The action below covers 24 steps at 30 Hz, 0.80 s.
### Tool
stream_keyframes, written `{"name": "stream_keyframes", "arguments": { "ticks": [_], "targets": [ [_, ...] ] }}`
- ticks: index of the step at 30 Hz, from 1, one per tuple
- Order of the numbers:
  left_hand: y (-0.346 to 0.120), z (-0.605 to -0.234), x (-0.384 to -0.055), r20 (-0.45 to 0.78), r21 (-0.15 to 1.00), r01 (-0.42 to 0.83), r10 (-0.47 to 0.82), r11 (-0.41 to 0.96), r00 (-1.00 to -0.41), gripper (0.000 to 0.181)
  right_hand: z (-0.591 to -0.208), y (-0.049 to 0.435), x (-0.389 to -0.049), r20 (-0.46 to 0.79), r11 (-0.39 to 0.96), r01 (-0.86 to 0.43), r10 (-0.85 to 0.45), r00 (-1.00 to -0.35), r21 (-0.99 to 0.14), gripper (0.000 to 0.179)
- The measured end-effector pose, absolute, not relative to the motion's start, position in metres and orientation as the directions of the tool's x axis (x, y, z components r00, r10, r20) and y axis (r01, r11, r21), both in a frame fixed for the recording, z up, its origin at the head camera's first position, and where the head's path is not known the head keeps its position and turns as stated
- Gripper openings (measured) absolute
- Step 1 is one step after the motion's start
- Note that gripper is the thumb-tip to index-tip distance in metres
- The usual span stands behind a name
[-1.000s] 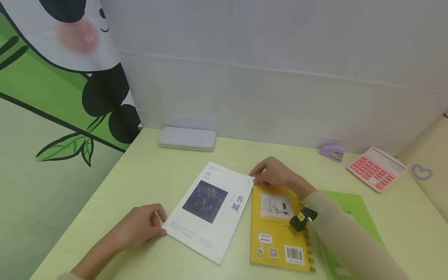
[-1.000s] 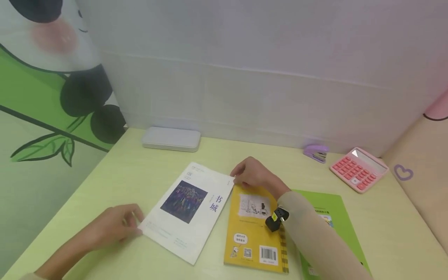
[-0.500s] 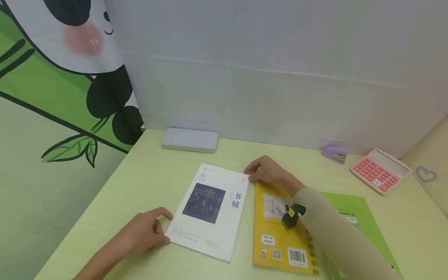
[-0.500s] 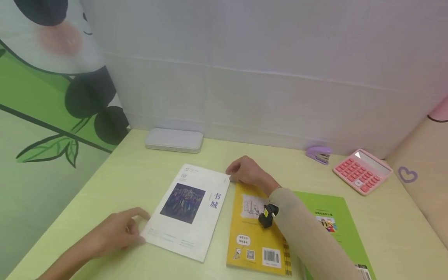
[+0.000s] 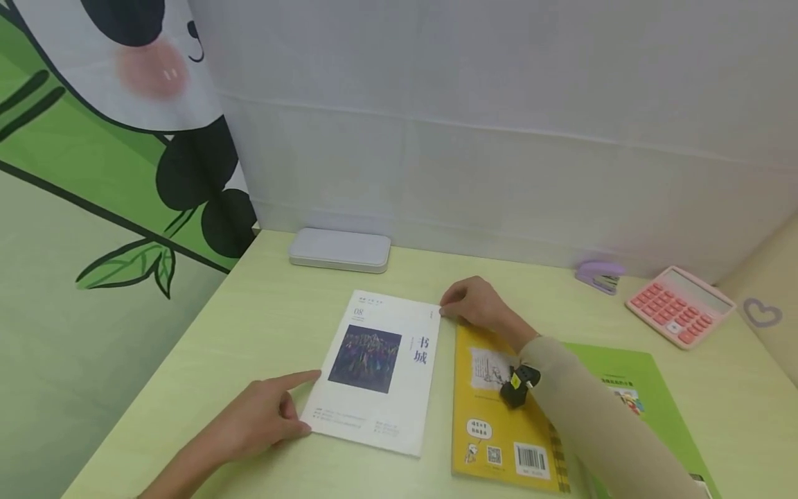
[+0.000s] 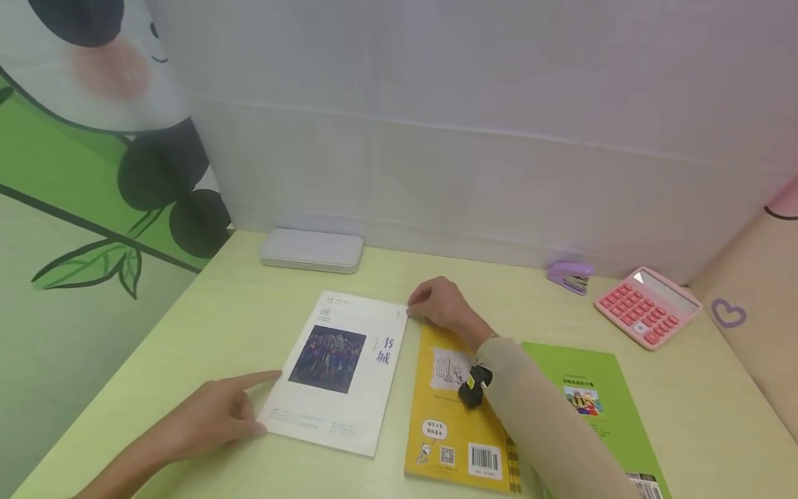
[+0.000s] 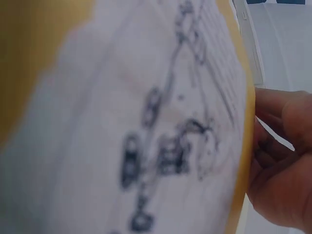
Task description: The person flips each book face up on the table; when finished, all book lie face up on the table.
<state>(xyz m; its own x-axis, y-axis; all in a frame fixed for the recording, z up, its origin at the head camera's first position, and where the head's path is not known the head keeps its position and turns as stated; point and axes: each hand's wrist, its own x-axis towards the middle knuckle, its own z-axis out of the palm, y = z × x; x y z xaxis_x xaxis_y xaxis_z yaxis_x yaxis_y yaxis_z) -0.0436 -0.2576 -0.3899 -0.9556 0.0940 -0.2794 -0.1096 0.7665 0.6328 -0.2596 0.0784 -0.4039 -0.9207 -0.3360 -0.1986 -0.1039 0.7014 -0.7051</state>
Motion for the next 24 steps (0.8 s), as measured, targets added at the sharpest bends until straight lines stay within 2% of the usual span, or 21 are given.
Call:
{"name": "stream_keyframes", "arguments": {
  "ticks": [6, 16, 24],
  "targets": [
    [-0.254, -0.389, -0.048, -0.297, 0.635, -0.129, 0.087, 0.762, -0.951, 0.080, -0.402, 0.078, -0.257, -0.209, 0.702, -0.078, -0.315, -0.926, -0.708, 0.024],
    [-0.251, -0.389, -0.059, -0.299, 0.633, -0.125, 0.093, 0.764, -0.950, 0.081, -0.400, 0.077, -0.255, -0.220, 0.727, -0.153, -0.390, -0.894, -0.670, 0.060],
    [-0.254, -0.388, -0.070, -0.309, 0.615, -0.105, 0.117, 0.781, -0.944, 0.079, -0.401, 0.076, -0.255, -0.211, 0.755, -0.161, -0.371, -0.904, -0.636, 0.067]
  ]
}}
